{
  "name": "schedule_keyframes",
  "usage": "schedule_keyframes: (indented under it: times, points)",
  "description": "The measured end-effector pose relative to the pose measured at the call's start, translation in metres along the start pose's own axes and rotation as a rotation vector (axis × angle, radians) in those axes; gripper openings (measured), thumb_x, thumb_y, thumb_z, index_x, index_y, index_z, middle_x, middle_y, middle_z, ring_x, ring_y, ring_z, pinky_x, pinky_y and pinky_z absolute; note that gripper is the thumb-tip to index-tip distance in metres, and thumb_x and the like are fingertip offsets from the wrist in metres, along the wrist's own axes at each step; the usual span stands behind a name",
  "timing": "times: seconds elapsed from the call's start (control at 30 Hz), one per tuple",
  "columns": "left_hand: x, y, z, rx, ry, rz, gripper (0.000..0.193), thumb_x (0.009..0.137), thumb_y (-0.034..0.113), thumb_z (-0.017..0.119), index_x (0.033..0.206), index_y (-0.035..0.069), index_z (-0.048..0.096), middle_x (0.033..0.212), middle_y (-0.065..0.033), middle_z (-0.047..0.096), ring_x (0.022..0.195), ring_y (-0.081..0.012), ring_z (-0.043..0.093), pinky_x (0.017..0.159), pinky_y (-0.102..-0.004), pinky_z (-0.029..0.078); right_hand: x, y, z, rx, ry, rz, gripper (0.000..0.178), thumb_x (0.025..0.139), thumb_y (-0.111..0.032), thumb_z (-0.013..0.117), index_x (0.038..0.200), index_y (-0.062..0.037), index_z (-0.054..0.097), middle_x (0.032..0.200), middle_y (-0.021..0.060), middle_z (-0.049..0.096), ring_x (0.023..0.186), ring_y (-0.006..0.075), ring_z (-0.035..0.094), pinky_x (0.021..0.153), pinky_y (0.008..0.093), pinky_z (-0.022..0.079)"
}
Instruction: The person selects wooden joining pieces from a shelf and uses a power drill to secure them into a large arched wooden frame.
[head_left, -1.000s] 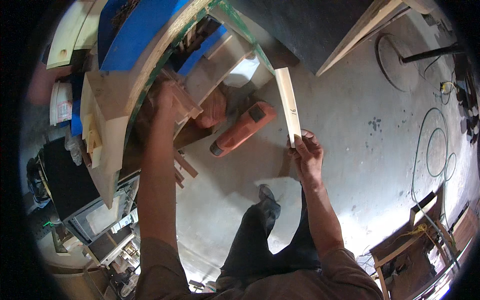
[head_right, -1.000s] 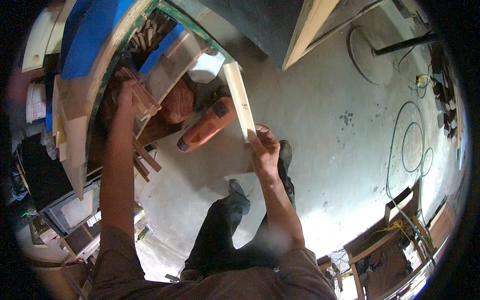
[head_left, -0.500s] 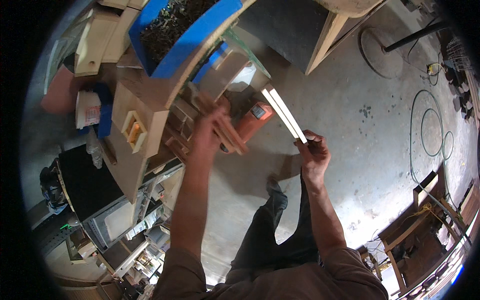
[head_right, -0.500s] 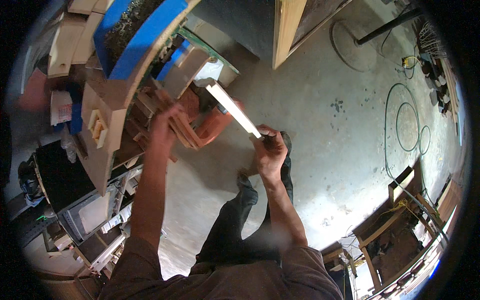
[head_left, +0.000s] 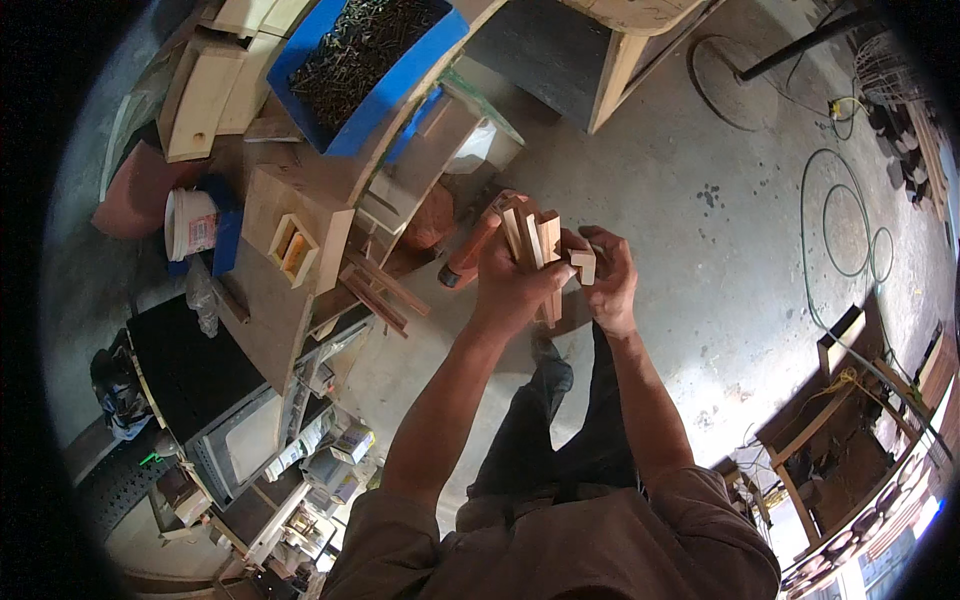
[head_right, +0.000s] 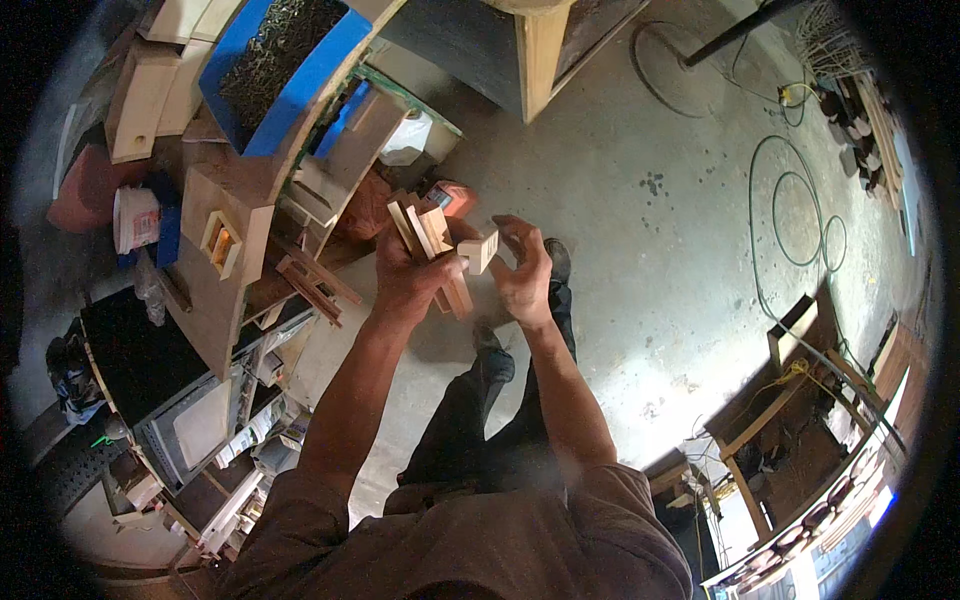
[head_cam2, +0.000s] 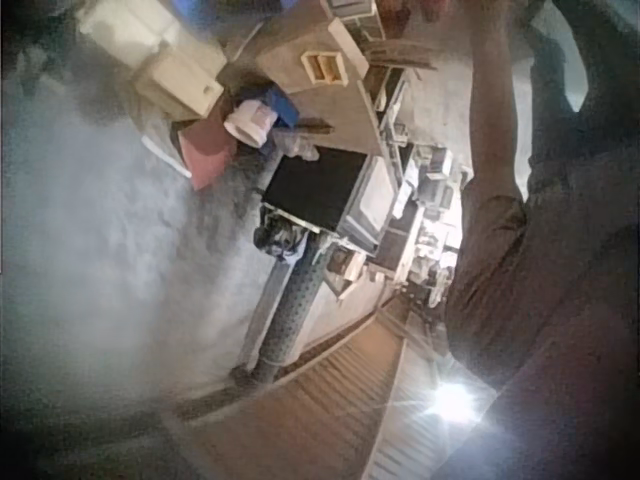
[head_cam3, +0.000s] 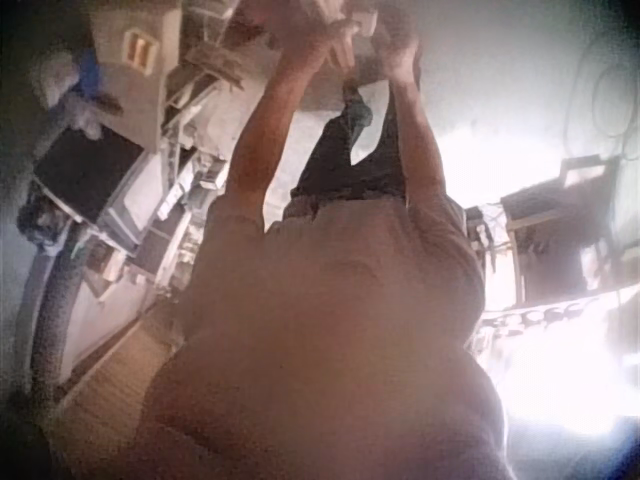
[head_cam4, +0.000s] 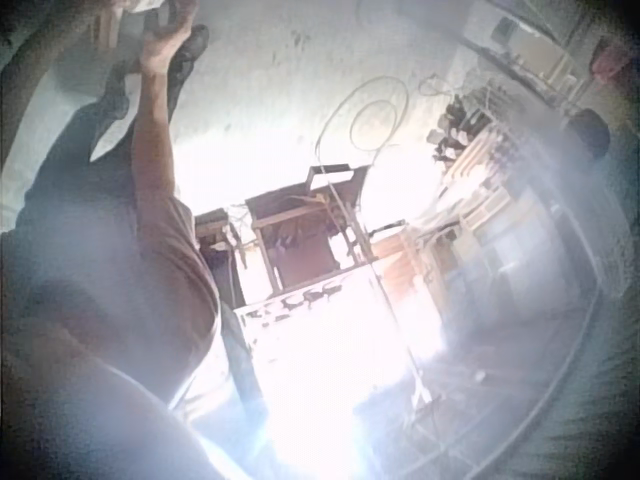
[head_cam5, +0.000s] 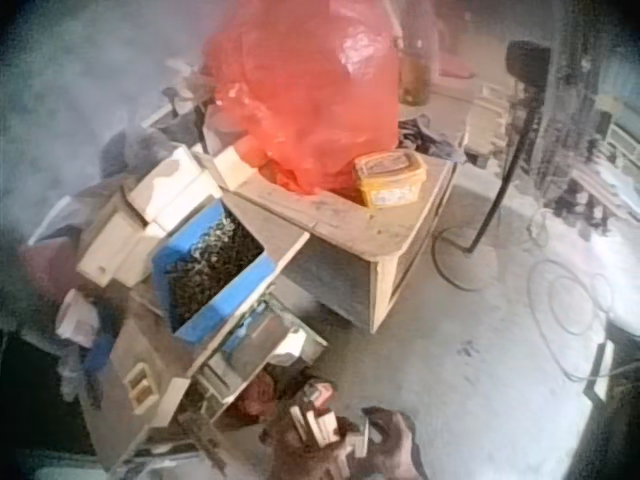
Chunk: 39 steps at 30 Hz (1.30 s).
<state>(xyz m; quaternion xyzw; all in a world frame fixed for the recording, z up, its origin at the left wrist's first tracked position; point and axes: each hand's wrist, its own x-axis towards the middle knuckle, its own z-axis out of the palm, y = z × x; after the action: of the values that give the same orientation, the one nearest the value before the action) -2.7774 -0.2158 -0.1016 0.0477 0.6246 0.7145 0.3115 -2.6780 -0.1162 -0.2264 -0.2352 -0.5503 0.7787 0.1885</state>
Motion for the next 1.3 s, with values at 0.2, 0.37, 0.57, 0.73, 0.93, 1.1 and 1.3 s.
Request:
schedule_keyframes:
  times: [0.2, 0.37, 0.57, 0.73, 0.93, 1.1, 1.3]
  points:
    - [0.001, -0.008, -0.01, -0.311, 0.019, -0.034, 0.041, 0.065, 0.005, 0.071, 0.104, 0.004, 0.06, 0.098, -0.0089, 0.067, 0.087, -0.0188, 0.066, 0.082, -0.0348, 0.055, 0.004, -0.011, -0.009, -0.143, 0.01, -0.061, 0.04, 0.074, 0.014, 0.065, 0.112, 0.0011, 0.061, 0.118, 0.0131, 0.061, 0.11, 0.023, 0.059, 0.098, 0.0338, 0.047]
    - [0.014, -0.038, -0.052, -0.585, 0.046, -0.051, 0.042, 0.069, 0.007, 0.073, 0.107, 0.008, 0.057, 0.097, -0.0043, 0.062, 0.092, -0.0184, 0.062, 0.084, -0.0355, 0.052, 0.004, -0.035, -0.011, -0.261, 0.066, -0.203, 0.037, 0.072, 0.013, 0.069, 0.105, -0.0016, 0.064, 0.111, 0.0098, 0.063, 0.092, 0.0171, 0.06, 0.081, 0.0286, 0.049]
    - [0.018, -0.059, -0.07, -0.747, 0.095, -0.137, 0.035, 0.071, 0.007, 0.069, 0.103, 0.008, 0.057, 0.09, -0.0063, 0.061, 0.078, -0.0184, 0.062, 0.07, -0.0309, 0.052, 0.005, -0.055, -0.004, -0.434, 0.02, -0.279, 0.037, 0.072, 0.01, 0.071, 0.105, -0.003, 0.065, 0.11, 0.0117, 0.063, 0.098, 0.0237, 0.063, 0.085, 0.0319, 0.05]
    - [0.013, -0.071, -0.077, -0.79, 0.05, -0.148, 0.041, 0.071, 0.007, 0.071, 0.111, 0.007, 0.06, 0.098, -0.0091, 0.063, 0.088, -0.0228, 0.062, 0.08, -0.0408, 0.054, 0.002, -0.06, 0.003, -0.646, -0.038, -0.226, 0.036, 0.072, 0.004, 0.074, 0.106, -0.0014, 0.064, 0.109, 0.0151, 0.064, 0.097, 0.0293, 0.065, 0.082, 0.0356, 0.053]
    - [0.01, -0.08, -0.075, -0.552, 0.253, -0.376, 0.039, 0.077, 0.004, 0.07, 0.111, 0.011, 0.052, 0.091, -0.0038, 0.058, 0.078, -0.0153, 0.06, 0.071, -0.0309, 0.053, -0.02, 0.0, -0.002, -0.674, -0.209, 0.006, 0.021, 0.088, -0.008, 0.064, 0.107, -0.0004, 0.06, 0.082, 0.0143, 0.065, 0.072, 0.0237, 0.065, 0.065, 0.034, 0.052]
    - [0.001, -0.118, -0.135, -0.324, 0.482, -0.402, 0.041, 0.079, 0.008, 0.072, 0.114, 0.006, 0.051, 0.097, -0.0075, 0.056, 0.083, -0.0186, 0.06, 0.074, -0.0345, 0.053, -0.06, 0.088, -0.036, -0.524, -0.14, 0.365, 0.021, 0.099, -0.022, 0.05, 0.102, -0.0015, 0.056, 0.066, 0.0092, 0.055, 0.058, 0.0144, 0.054, 0.055, 0.0324, 0.047]
    - [-0.057, -0.132, -0.164, -0.281, 0.705, -0.281, 0.036, 0.079, 0.006, 0.071, 0.109, 0.003, 0.051, 0.091, -0.0079, 0.057, 0.081, -0.0195, 0.06, 0.071, -0.0363, 0.052, -0.022, 0.092, 0.025, -0.888, -0.337, 0.064, 0.02, 0.094, -0.016, 0.059, 0.109, -0.0031, 0.057, 0.075, 0.0201, 0.064, 0.066, 0.0309, 0.068, 0.055, 0.0399, 0.05]
